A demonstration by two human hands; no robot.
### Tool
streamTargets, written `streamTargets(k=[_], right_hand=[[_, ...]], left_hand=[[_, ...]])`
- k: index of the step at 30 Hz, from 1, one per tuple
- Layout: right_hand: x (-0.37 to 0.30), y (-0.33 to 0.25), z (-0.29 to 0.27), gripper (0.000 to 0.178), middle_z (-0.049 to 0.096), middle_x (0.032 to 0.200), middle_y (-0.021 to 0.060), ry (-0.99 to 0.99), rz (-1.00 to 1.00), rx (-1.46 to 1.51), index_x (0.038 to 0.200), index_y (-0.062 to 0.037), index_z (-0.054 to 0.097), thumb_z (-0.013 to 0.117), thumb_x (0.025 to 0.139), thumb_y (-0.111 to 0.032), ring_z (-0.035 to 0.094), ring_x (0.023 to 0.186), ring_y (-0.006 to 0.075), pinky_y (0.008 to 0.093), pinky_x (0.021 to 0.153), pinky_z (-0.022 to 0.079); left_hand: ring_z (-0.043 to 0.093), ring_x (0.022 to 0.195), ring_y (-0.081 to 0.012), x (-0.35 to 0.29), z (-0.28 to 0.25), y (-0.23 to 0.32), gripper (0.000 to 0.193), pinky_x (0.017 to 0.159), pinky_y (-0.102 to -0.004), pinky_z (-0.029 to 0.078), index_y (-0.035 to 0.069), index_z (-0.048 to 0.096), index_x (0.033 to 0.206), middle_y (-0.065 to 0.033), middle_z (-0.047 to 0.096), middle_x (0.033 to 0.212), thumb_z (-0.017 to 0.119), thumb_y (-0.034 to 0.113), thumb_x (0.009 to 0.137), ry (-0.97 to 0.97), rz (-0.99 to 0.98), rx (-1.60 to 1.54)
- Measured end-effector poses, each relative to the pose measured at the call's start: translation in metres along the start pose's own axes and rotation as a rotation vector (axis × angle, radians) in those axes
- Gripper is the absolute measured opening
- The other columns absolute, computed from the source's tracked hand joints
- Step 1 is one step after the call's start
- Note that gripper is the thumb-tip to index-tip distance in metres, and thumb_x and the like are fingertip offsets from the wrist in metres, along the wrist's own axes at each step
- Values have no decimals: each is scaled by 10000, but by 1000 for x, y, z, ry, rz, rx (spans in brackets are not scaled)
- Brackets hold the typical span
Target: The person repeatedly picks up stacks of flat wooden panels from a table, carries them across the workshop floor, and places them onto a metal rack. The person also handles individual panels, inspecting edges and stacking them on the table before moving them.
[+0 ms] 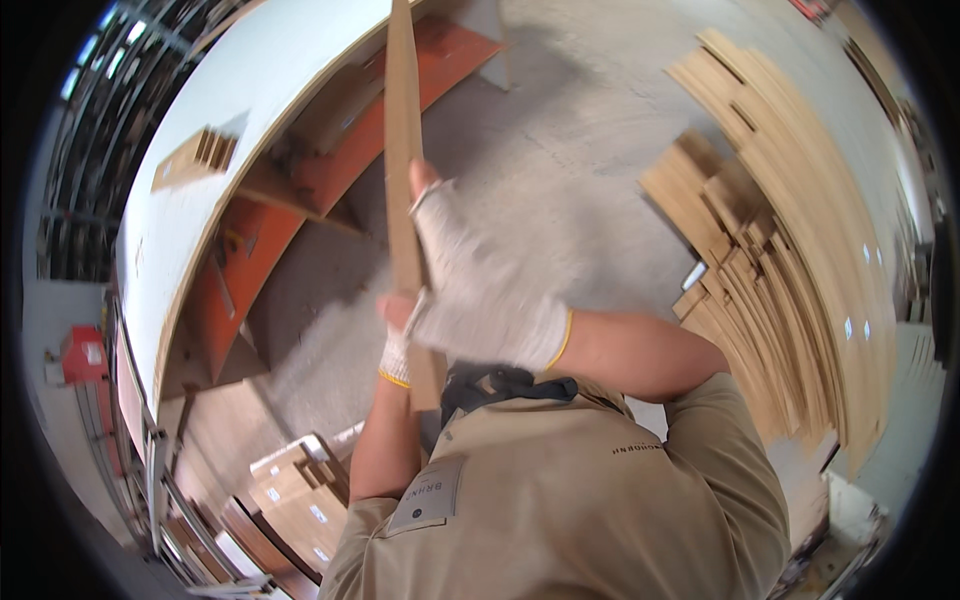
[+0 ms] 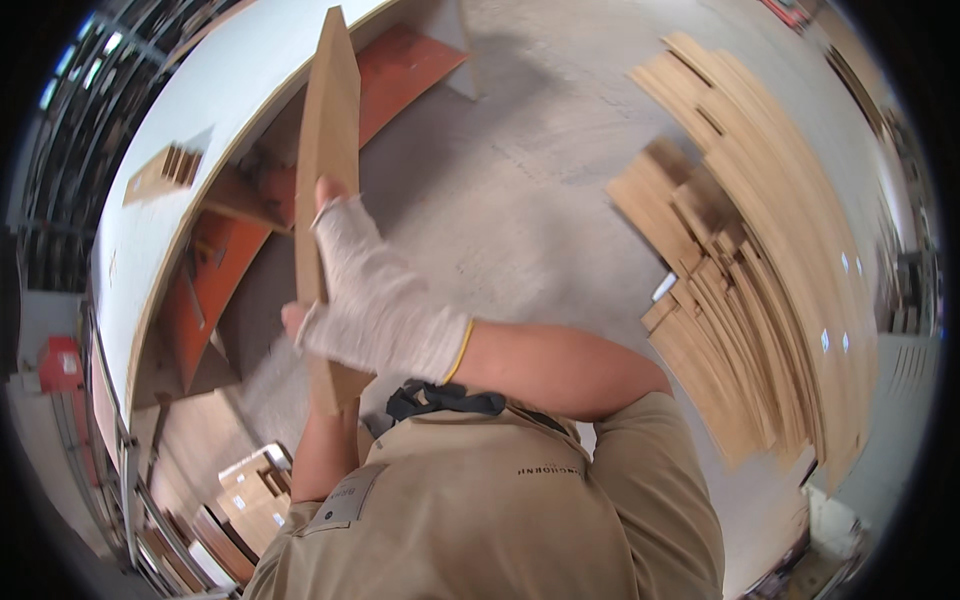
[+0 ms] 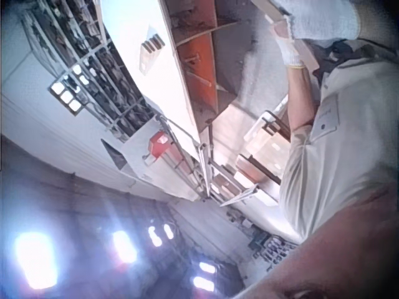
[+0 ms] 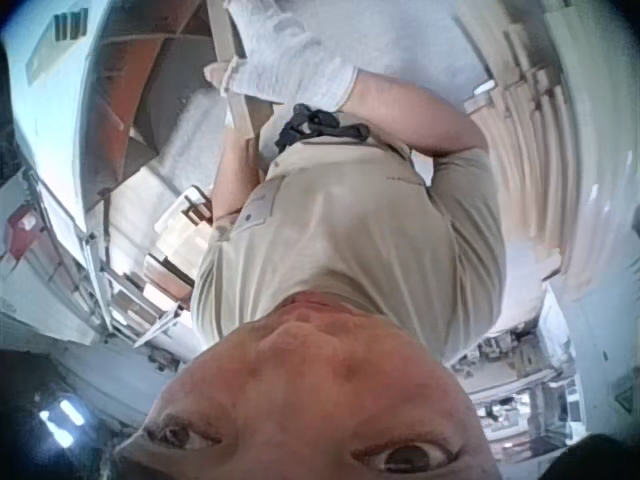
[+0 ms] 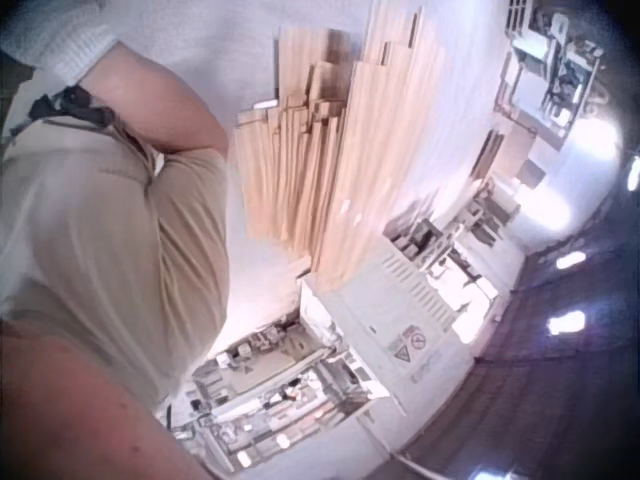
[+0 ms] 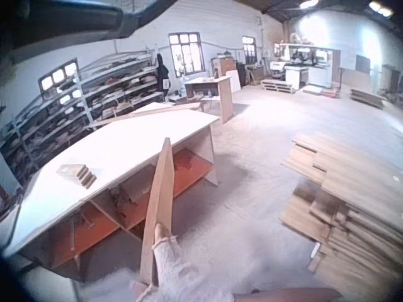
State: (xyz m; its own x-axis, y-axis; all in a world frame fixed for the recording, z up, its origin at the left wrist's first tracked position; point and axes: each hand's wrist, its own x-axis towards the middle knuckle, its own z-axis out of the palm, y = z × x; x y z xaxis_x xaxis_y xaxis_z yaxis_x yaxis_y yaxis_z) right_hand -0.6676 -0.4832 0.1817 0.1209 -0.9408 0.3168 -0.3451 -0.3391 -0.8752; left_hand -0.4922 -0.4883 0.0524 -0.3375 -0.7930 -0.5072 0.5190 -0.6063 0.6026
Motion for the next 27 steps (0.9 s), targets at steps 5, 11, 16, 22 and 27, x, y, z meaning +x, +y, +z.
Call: streamTargets(k=[5,11,16,22,27], right_hand=[[-34,24,-94,1180,191,1727,385,120,-2,-200,1687,103,152,790,891,-491,204,1612,563,536,1338,240],[-70,48,-196,1153,191,1732,379,338,16,-380,1668,109,228,746,916,-595,217,1598,581,611,1330,208],[-105,74,-263,1105,174,1741,370,547,125,-267,1692,87,178,786,925,-426,213,1614,547,541,1328,256],[-151,123,-349,985,433,1625,353,906,351,135,1703,85,138,730,974,-211,470,1529,402,405,1232,410],[-164,166,-408,750,620,1473,147,1181,465,299,1678,-6,351,677,1005,-64,582,1291,173,336,1091,483]], left_hand=[[717,829,-193,41,74,-62,466,703,-362,592,80,701,1273,-53,744,1032,672,500,1074,-92,-79,112],[721,875,-177,105,166,-121,457,748,-349,599,67,710,1283,-51,752,1071,673,476,1082,-260,-178,278],[724,913,-163,165,235,-166,449,785,-339,606,57,718,1291,-50,759,1104,673,456,1088,-434,-273,462],[728,959,-146,233,306,-206,441,830,-326,613,45,728,1301,-49,768,1143,673,431,1096,-688,-240,688],[701,980,-119,271,382,-204,486,876,-312,582,-7,715,1341,-73,760,1196,692,410,1092,-770,-236,1057]])
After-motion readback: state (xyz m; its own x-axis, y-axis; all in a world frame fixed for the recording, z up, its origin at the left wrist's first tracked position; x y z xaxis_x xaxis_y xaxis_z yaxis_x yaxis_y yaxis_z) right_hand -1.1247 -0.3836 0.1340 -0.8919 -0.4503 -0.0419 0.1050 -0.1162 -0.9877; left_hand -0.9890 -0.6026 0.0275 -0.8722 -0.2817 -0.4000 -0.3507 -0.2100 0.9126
